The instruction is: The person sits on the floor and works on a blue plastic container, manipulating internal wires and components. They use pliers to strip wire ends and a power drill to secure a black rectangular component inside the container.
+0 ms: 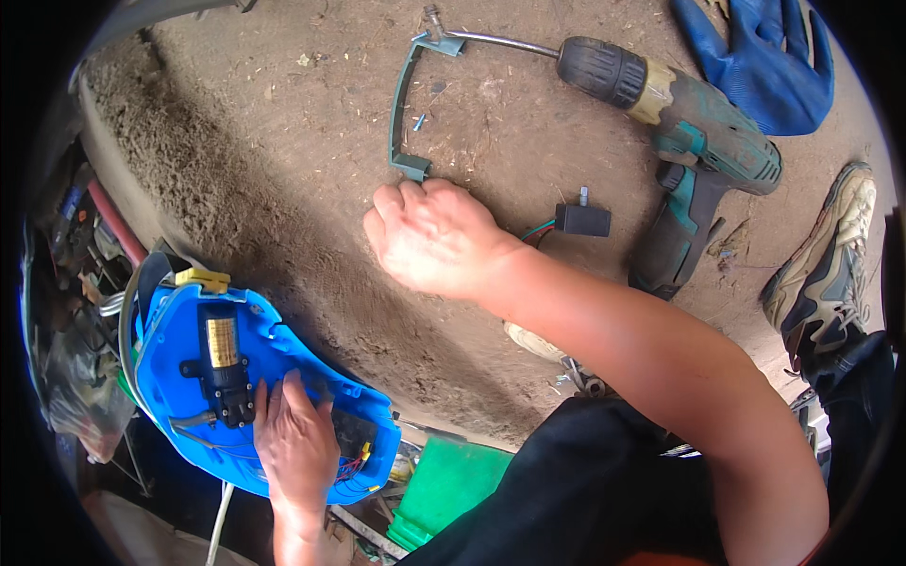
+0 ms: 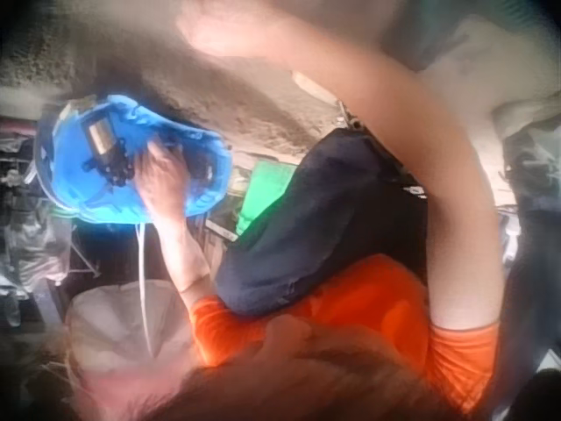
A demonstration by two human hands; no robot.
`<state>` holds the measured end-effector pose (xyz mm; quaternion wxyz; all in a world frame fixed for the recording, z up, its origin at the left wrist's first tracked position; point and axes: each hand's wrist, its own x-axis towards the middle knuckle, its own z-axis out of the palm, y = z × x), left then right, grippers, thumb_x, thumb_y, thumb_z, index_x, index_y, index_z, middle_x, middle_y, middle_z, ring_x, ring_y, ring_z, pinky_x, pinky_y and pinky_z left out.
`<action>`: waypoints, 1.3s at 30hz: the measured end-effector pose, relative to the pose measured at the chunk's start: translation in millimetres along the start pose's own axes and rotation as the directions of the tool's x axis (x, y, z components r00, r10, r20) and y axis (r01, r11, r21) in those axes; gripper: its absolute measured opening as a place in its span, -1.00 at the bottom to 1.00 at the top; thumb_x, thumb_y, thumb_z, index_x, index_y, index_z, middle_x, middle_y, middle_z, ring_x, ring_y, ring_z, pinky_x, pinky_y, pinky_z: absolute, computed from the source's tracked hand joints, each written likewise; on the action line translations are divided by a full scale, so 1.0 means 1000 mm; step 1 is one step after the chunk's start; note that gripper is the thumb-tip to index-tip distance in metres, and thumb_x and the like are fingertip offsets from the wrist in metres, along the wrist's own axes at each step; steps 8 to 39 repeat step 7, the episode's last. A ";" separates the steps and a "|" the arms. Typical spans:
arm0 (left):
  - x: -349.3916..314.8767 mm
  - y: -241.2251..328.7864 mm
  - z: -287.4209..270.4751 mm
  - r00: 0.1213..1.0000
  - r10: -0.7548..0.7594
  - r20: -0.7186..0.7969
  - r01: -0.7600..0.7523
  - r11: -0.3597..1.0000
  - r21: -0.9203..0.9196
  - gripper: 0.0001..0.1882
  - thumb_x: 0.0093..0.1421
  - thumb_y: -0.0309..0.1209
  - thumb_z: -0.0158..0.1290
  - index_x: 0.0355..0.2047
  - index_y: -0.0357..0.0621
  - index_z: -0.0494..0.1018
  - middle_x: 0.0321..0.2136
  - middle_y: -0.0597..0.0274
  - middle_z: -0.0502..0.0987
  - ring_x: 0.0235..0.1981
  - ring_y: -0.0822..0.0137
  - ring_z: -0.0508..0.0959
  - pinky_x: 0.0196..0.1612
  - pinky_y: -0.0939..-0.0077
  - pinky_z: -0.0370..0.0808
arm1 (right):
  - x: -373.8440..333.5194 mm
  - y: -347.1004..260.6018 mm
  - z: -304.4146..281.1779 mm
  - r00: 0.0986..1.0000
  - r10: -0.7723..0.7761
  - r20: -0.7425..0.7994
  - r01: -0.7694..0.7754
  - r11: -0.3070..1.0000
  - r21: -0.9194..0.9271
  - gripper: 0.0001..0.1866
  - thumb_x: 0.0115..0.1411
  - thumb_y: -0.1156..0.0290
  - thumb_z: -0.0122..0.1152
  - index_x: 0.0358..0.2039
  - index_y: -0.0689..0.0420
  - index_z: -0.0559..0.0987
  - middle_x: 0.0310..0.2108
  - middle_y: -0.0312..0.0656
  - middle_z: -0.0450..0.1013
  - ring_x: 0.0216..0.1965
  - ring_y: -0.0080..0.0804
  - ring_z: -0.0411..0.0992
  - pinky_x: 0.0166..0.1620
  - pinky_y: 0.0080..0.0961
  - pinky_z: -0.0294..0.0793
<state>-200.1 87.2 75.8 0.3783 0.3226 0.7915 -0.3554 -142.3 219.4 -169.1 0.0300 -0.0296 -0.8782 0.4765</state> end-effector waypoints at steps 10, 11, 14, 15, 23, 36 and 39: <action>-0.004 -0.001 0.004 0.991 -0.117 0.067 0.120 0.992 -0.042 -0.49 0.16 -0.48 0.12 0.07 -0.28 0.18 -0.13 -0.01 0.52 0.02 0.01 0.50 0.36 -0.04 0.10 | -0.017 -0.063 0.005 0.898 0.250 0.362 -0.439 0.453 0.776 -0.90 0.12 0.48 0.18 -0.35 0.19 0.48 -0.39 0.07 0.52 -0.35 0.07 0.54 -0.25 -0.07 0.51; -0.004 -0.001 0.004 0.991 -0.117 0.067 0.120 0.992 -0.042 -0.49 0.16 -0.48 0.12 0.07 -0.28 0.18 -0.13 -0.01 0.52 0.02 0.01 0.50 0.36 -0.04 0.10 | -0.017 -0.063 0.005 0.898 0.250 0.362 -0.439 0.453 0.776 -0.90 0.12 0.48 0.18 -0.35 0.19 0.48 -0.39 0.07 0.52 -0.35 0.07 0.54 -0.25 -0.07 0.51; -0.004 -0.001 0.004 0.991 -0.117 0.067 0.120 0.992 -0.042 -0.49 0.16 -0.48 0.12 0.07 -0.28 0.18 -0.13 -0.01 0.52 0.02 0.01 0.50 0.36 -0.04 0.10 | -0.017 -0.063 0.005 0.898 0.250 0.362 -0.439 0.453 0.776 -0.90 0.12 0.48 0.18 -0.35 0.19 0.48 -0.39 0.07 0.52 -0.35 0.07 0.54 -0.25 -0.07 0.51; -0.004 -0.001 0.004 0.991 -0.117 0.067 0.120 0.992 -0.042 -0.49 0.16 -0.48 0.12 0.07 -0.28 0.18 -0.13 -0.01 0.52 0.02 0.01 0.50 0.36 -0.04 0.10 | -0.017 -0.063 0.005 0.898 0.250 0.362 -0.439 0.453 0.776 -0.90 0.12 0.48 0.18 -0.35 0.19 0.48 -0.39 0.07 0.52 -0.35 0.07 0.54 -0.25 -0.07 0.51; -0.004 -0.001 0.004 0.991 -0.117 0.067 0.120 0.992 -0.042 -0.49 0.16 -0.48 0.12 0.07 -0.28 0.18 -0.13 -0.01 0.52 0.02 0.01 0.50 0.36 -0.04 0.10 | -0.017 -0.063 0.005 0.898 0.250 0.362 -0.439 0.453 0.776 -0.90 0.12 0.48 0.18 -0.35 0.19 0.48 -0.39 0.07 0.52 -0.35 0.07 0.54 -0.25 -0.07 0.51; -0.004 -0.001 0.004 0.991 -0.117 0.067 0.120 0.992 -0.042 -0.49 0.16 -0.48 0.12 0.07 -0.28 0.18 -0.13 -0.01 0.52 0.02 0.01 0.50 0.36 -0.04 0.10 | -0.017 -0.063 0.005 0.898 0.250 0.362 -0.439 0.453 0.776 -0.90 0.12 0.48 0.18 -0.35 0.19 0.48 -0.39 0.07 0.52 -0.35 0.07 0.54 -0.25 -0.07 0.51; -0.004 -0.001 0.004 0.991 -0.117 0.067 0.120 0.992 -0.042 -0.49 0.16 -0.48 0.12 0.07 -0.28 0.18 -0.13 -0.01 0.52 0.02 0.01 0.50 0.36 -0.04 0.10 | -0.017 -0.063 0.005 0.898 0.250 0.362 -0.439 0.453 0.776 -0.90 0.12 0.48 0.18 -0.35 0.19 0.48 -0.39 0.07 0.52 -0.35 0.07 0.54 -0.25 -0.07 0.51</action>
